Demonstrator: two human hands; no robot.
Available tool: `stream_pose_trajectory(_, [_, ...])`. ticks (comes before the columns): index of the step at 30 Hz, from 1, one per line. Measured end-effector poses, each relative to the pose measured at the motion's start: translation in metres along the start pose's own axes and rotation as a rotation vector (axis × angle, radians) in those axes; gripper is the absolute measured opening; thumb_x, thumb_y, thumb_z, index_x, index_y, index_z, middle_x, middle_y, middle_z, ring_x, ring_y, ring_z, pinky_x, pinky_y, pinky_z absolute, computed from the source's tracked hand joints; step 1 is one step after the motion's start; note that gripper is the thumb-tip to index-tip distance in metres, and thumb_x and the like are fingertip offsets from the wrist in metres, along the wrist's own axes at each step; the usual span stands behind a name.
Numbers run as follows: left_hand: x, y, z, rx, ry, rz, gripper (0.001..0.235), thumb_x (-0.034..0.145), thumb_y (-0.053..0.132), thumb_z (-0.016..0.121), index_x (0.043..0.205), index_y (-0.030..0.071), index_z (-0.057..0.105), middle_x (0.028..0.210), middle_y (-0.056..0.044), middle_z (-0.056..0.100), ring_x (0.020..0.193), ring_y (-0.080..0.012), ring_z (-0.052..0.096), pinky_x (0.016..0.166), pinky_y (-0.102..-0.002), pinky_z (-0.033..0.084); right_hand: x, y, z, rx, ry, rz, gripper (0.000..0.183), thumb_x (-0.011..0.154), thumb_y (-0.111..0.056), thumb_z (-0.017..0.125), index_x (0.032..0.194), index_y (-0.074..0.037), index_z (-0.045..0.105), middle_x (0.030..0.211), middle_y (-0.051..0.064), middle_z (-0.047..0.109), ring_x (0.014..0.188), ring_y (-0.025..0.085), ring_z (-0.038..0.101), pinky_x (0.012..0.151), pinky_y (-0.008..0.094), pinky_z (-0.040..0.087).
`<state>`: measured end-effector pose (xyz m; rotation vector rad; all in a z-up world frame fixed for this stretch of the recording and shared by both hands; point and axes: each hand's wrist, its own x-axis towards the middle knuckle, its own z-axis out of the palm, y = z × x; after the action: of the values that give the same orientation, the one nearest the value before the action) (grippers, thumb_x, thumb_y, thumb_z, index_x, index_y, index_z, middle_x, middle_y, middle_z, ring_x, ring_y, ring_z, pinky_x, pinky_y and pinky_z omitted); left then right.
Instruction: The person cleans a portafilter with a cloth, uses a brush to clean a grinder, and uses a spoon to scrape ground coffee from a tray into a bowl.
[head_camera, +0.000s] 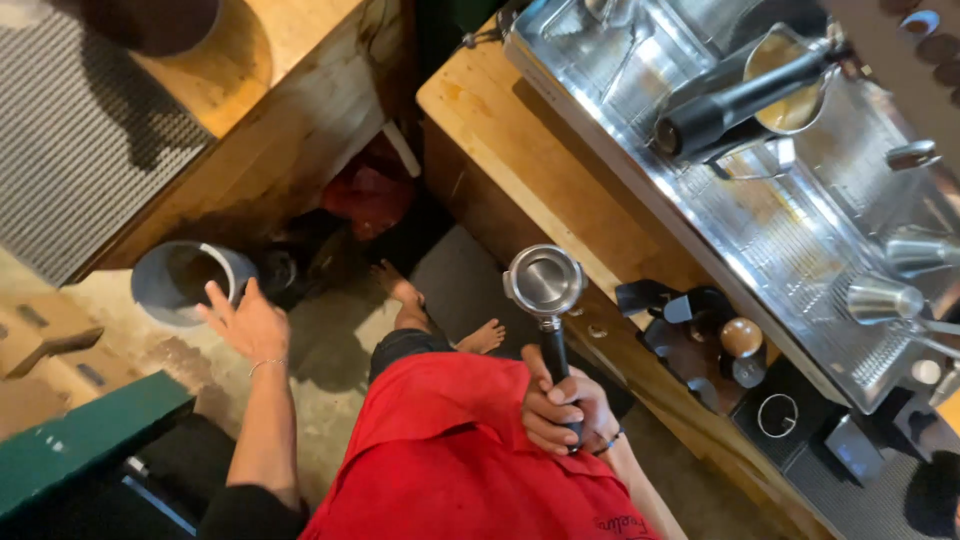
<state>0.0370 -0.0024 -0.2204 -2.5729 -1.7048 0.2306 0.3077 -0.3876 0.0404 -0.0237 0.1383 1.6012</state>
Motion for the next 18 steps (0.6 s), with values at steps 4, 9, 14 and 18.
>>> stream_pose_trajectory(4, [-0.079,0.038,-0.049,-0.103,0.369,0.262,0.041,0.106,0.026,0.063,0.145,0.016,0.07,0.143,-0.006,0.072,0.157,-0.0402,0.04,0.121,-0.072,0.017,-0.042,0.01,-0.011,-0.016,-0.002,-0.043,0.024,0.089,0.001,0.059,0.092,-0.013,0.039,0.046,-0.004,0.037,0.038,0.016,0.04,0.04,0.031,0.041])
stream_pose_trajectory(9, [-0.171,0.077,0.004,-0.891,0.133,0.024,0.05,0.089,-0.003,0.057,0.136,0.012,0.063,0.103,-0.011,0.059,0.099,-0.0289,0.061,0.094,-0.041,0.049,-0.074,0.012,-0.044,0.063,-0.025,-0.107,0.021,0.086,0.003,0.052,0.096,-0.014,0.045,0.052,-0.005,0.042,0.038,0.015,0.039,0.038,0.03,0.042])
stream_pose_trajectory(14, [-0.213,0.065,0.043,-1.093,-0.257,-0.282,0.028,0.099,0.028,0.06,0.123,0.016,0.069,0.107,0.0,0.077,0.087,-0.0149,0.067,0.088,-0.033,0.053,-0.07,-0.001,-0.045,-0.1,0.184,-0.051,0.022,0.091,0.0,0.056,0.095,-0.018,0.045,0.048,-0.007,0.032,0.035,0.011,0.029,0.034,0.028,0.029])
stream_pose_trajectory(18, [-0.205,0.063,-0.011,-1.208,-0.258,-0.501,0.023,0.105,0.024,0.056,0.094,0.01,0.07,0.054,-0.003,0.063,0.039,-0.0152,0.06,0.043,-0.028,0.049,-0.041,-0.006,-0.042,-0.402,0.654,-0.012,0.027,0.093,0.004,0.05,0.113,-0.014,0.051,0.052,-0.004,0.026,0.035,0.01,0.024,0.031,0.026,0.021])
